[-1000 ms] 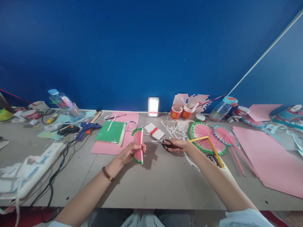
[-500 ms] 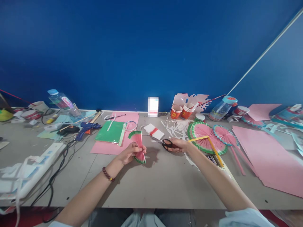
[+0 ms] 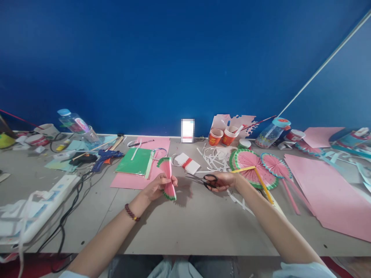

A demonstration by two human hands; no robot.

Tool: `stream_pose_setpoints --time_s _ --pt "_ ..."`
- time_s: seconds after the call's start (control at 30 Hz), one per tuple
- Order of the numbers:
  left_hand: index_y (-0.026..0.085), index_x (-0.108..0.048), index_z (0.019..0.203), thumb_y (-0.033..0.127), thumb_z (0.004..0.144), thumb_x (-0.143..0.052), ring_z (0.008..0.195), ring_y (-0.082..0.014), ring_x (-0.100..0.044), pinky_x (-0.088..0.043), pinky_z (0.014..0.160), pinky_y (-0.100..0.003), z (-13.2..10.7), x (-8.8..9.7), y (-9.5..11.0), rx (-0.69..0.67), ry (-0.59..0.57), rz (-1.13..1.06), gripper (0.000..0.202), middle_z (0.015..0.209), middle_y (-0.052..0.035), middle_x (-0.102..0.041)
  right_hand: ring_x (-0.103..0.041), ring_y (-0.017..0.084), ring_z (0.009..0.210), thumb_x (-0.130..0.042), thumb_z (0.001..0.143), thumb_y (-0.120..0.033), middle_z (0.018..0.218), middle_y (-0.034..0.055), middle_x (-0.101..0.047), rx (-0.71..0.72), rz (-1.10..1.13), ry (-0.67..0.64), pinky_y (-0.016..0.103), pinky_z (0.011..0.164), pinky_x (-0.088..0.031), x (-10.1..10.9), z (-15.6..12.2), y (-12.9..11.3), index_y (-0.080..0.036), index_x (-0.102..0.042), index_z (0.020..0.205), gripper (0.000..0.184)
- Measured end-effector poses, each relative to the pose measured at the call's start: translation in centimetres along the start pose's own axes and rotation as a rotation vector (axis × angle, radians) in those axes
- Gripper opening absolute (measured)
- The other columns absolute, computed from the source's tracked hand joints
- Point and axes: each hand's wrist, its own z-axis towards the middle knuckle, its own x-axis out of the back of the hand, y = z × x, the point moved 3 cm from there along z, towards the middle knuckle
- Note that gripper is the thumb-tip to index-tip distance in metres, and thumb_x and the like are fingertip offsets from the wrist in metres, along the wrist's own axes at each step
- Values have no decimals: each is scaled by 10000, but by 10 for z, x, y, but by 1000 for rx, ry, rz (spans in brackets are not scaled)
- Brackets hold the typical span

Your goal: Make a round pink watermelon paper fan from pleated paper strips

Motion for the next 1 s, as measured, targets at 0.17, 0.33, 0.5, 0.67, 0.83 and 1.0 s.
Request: stream_pose_setpoints --time_s 0.17,0.33,0.5,0.67,0.83,1.0 --pt "117 -608 560 247 654 -697 683 -151 -581 -392 540 -215 0 2 3 -33 -7 -27 183 747 -87 -649 -342 42 409 -520 774 -541 564 -24 -516 40 -278 117 178 380 -242 -6 -26 -16 -143 -553 717 404" --pt "100 -696 753 280 640 -695 643 -147 -568 -420 566 -233 0 7 9 -31 -23 -4 213 732 -88 -649 -550 151 707 -524 784 -417 818 28 -616 264 -822 804 265 646 -421 -24 -42 -36 -194 -581 921 268" --pt "97 -709 776 279 639 -690 653 -144 -565 -423 575 -226 -1 8 13 -52 -25 10 228 721 -85 -646 -563 233 938 -563 732 -403 984 84 -619 364 -1186 1004 348 833 -419 -36 -28 -46 -196 -575 998 338" --pt "105 -711 764 285 624 -702 618 -129 -552 -408 554 -215 -2 6 20 -29 -8 8 228 704 -70 -644 -566 246 975 -565 719 -394 1034 101 -613 359 -1290 914 350 864 -413 -24 -6 -52 -177 -570 1017 368" --pt "112 -710 753 283 620 -706 612 -128 -560 -418 578 -222 -4 2 24 -25 14 26 217 699 -63 -647 -578 223 896 -545 742 -399 976 93 -609 271 -1265 843 289 720 -428 -28 16 -55 -175 -559 1007 348" --pt "107 -708 729 281 621 -713 628 -138 -566 -418 578 -226 -5 3 22 -24 11 43 206 691 -73 -648 -563 234 876 -549 738 -381 915 99 -607 247 -1291 841 293 699 -404 -34 31 -57 -165 -560 948 301"
